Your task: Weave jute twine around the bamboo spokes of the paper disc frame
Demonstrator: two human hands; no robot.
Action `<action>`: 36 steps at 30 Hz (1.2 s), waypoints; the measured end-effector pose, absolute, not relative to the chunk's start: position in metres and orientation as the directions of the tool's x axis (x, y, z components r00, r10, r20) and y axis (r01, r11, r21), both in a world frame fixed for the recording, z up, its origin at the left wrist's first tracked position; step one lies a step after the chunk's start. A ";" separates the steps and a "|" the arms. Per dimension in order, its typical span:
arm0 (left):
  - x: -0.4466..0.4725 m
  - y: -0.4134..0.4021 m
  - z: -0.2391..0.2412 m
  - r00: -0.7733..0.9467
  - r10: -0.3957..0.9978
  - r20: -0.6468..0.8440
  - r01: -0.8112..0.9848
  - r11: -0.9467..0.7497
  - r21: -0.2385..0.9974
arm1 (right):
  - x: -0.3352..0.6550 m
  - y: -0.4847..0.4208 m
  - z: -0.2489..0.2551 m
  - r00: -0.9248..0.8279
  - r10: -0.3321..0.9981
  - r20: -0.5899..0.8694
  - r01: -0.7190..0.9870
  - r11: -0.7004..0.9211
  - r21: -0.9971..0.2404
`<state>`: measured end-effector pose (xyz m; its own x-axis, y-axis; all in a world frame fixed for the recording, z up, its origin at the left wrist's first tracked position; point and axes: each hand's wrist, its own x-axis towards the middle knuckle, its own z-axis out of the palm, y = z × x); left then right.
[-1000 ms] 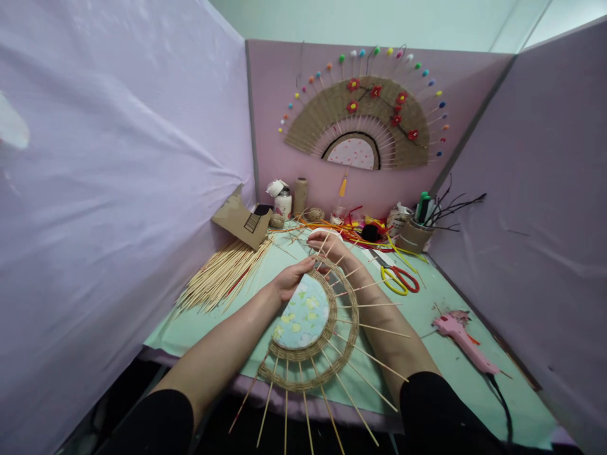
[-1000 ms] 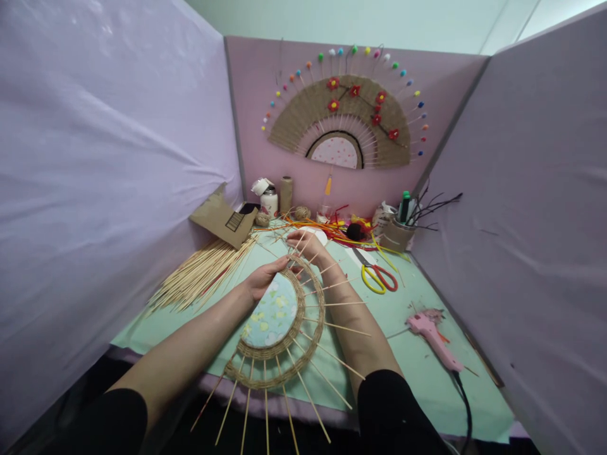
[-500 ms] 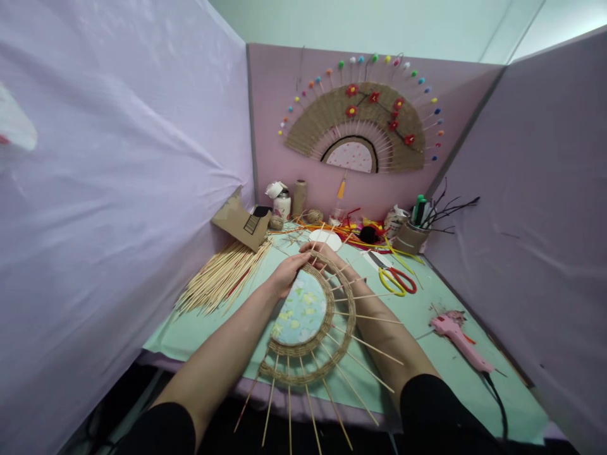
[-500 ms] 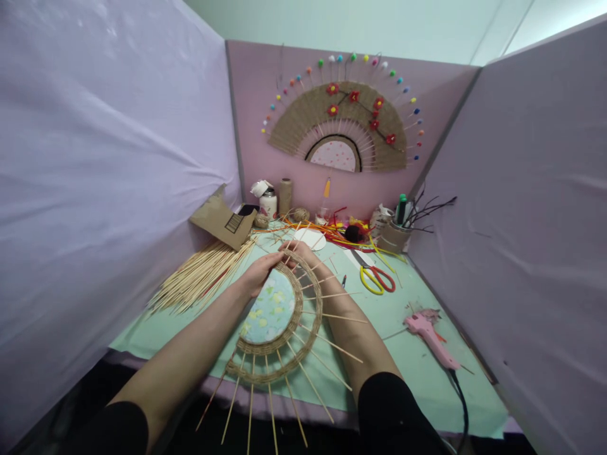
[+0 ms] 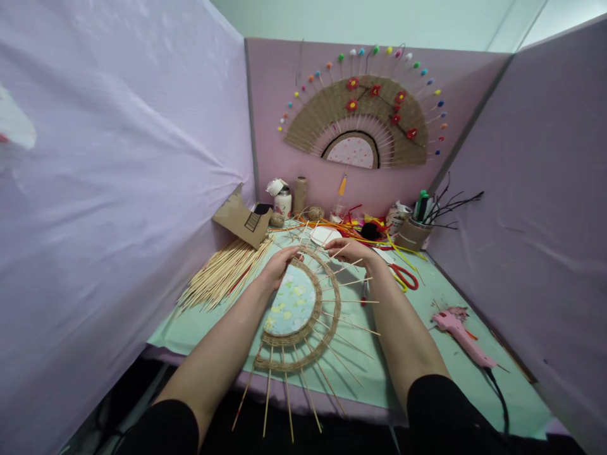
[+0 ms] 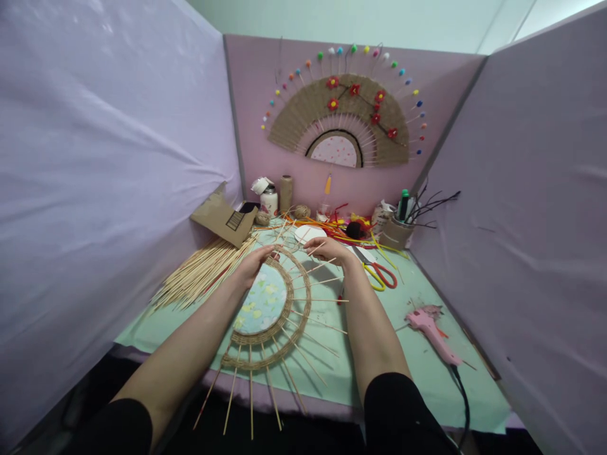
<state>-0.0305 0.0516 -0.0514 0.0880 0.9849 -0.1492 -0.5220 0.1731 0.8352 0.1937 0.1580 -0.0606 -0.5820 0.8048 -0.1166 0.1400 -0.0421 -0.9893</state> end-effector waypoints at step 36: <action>-0.017 0.050 -0.065 0.084 0.987 -0.137 -0.439 0.160 0.884 | 0.183 0.157 -0.023 -0.304 0.947 0.105 -0.419 -0.033 -0.908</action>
